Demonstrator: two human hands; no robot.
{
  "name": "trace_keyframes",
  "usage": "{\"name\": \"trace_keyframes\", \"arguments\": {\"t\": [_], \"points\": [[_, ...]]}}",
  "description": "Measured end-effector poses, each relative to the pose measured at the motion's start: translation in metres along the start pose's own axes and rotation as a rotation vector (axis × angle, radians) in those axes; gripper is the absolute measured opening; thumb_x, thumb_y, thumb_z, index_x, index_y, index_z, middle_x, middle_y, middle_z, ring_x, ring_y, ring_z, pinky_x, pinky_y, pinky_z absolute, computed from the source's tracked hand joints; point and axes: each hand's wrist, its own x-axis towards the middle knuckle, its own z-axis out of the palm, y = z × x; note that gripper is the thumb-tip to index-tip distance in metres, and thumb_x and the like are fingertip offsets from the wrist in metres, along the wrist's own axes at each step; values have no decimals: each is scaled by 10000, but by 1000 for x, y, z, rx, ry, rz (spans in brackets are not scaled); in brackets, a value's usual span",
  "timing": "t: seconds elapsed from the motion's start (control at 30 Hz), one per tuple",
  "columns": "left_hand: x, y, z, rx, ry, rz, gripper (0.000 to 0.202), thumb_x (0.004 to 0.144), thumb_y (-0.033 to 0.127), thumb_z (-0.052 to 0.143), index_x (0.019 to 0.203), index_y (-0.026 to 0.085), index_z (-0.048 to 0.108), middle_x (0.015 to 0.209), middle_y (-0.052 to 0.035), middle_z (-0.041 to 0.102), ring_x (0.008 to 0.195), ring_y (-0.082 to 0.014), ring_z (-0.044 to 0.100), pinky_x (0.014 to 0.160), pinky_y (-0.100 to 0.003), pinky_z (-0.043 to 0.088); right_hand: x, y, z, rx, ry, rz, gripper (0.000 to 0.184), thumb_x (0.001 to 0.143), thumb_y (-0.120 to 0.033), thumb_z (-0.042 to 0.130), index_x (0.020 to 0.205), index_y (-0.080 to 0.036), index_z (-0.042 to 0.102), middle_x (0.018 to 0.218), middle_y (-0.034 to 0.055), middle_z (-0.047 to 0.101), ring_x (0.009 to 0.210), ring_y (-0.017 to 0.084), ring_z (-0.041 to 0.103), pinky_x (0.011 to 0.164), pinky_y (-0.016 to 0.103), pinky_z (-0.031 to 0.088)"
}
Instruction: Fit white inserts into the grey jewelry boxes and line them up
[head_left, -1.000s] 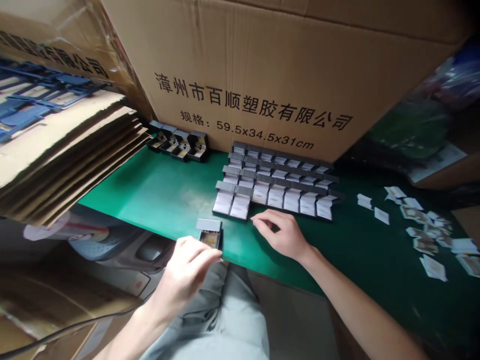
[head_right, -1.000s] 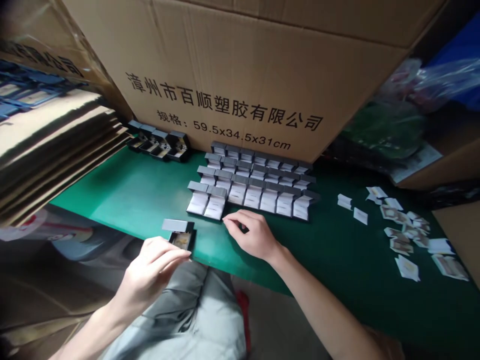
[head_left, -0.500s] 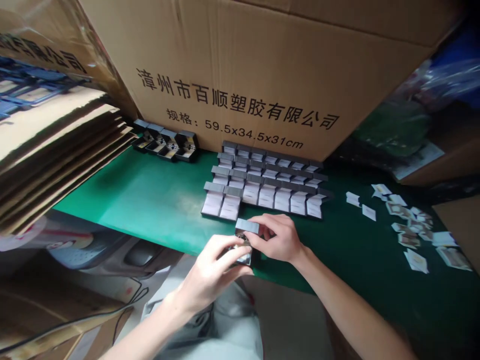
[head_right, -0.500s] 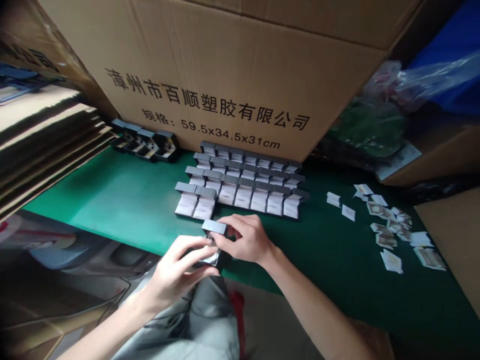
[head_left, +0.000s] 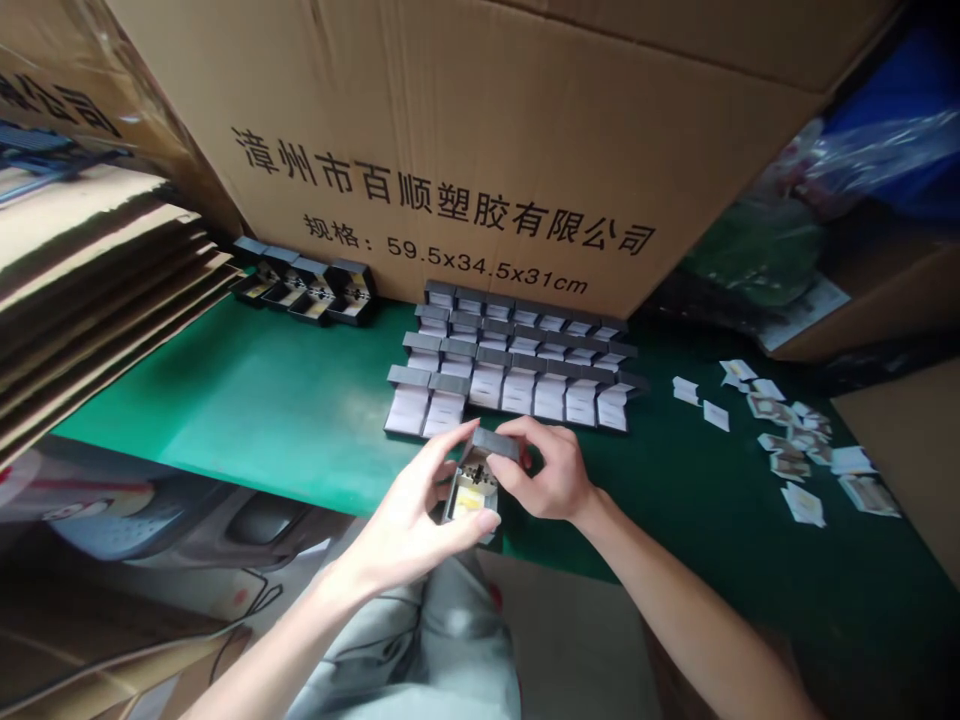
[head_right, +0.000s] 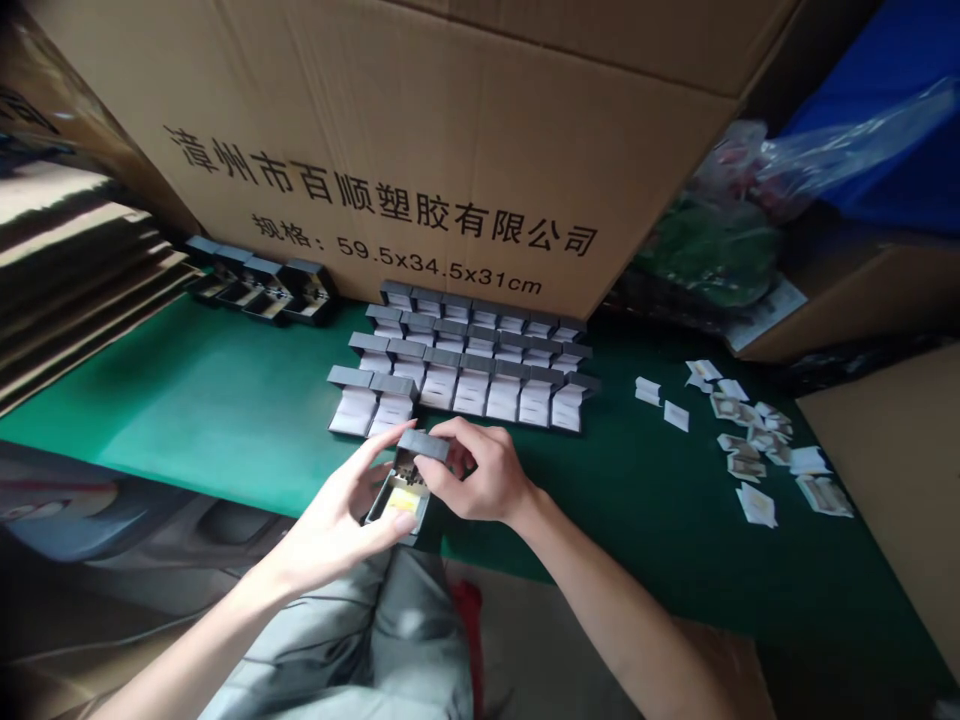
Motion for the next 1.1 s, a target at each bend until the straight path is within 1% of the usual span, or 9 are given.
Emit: {"name": "trace_keyframes", "arguments": {"t": [0.07, 0.13, 0.2, 0.27, 0.43, 0.6, 0.73, 0.9, 1.1], "points": [[5, 1, 1, -70, -75, -34, 937, 804, 458, 861, 1621, 289, 435, 1562, -149, 570, 1264, -340, 667, 1042, -459, 606, 0, 1, 0, -14, -3, 5, 86, 905, -310, 632, 899, -242, 684, 603, -36, 661, 477, 123, 579, 490, 235, 506], [8, 0, 0, -148, -133, -49, 1031, 755, 461, 905, 1643, 289, 409, 1567, -153, 567, 1270, -342, 672, 1029, -439, 609, 1, 3, 1, -44, 2, 2, 81, 893, -281, 613, 887, -243, 684, 598, -39, 657, 468, 121, 564, 486, 234, 496], [9, -2, -2, -192, -171, -48, 1106, 710, 446, 944, 1656, 300, 389, 1600, -154, 533, 1289, -338, 666, 1043, -429, 602, 1, 5, 2, -66, 7, -9, 89, 867, -246, 599, 888, -244, 686, 596, -41, 653, 465, 120, 556, 487, 232, 490], [10, -3, -4, -191, -191, -49, 1142, 698, 414, 958, 1668, 304, 366, 1599, -156, 534, 1315, -336, 653, 1065, -432, 592, 1, 7, 2, -66, 0, -14, 105, 843, -227, 598, 894, -244, 688, 602, -41, 653, 468, 121, 554, 487, 231, 484], [10, 2, -3, -154, -182, -51, 1109, 742, 374, 921, 1681, 267, 339, 1566, -160, 572, 1372, -341, 621, 1086, -427, 585, 0, 9, 2, -52, -55, 20, 84, 842, -244, 623, 895, -244, 688, 645, -22, 681, 495, 132, 576, 510, 241, 497], [10, 4, -1, -119, -165, -33, 1064, 744, 369, 906, 1666, 260, 386, 1521, -156, 623, 1324, -350, 658, 1071, -443, 600, -1, 10, 2, -35, -83, 45, 77, 852, -253, 644, 912, -245, 692, 636, -34, 670, 489, 127, 564, 504, 235, 485], [9, 0, -1, -67, -139, 2, 1030, 742, 358, 909, 1647, 267, 426, 1575, -148, 586, 1338, -359, 651, 1105, -458, 584, -1, 11, 3, -26, -97, 42, 54, 871, -266, 661, 905, -240, 695, 681, -22, 707, 525, 128, 596, 540, 235, 502], [8, -4, -2, -11, -128, 12, 1027, 760, 379, 903, 1651, 253, 408, 1634, -154, 519, 1375, -361, 622, 1169, -477, 534, 0, 9, 4, -17, -118, 60, 48, 894, -281, 670, 904, -241, 695, 725, -9, 749, 573, 140, 648, 576, 239, 522], [7, -3, -2, -5, -133, -1, 1007, 766, 374, 907, 1643, 267, 422, 1606, -146, 551, 1358, -359, 635, 1113, -446, 575, 1, 11, 2, 1, -168, 74, 56, 920, -255, 626, 929, -248, 680, 760, -6, 766, 605, 152, 686, 601, 242, 548]]}}
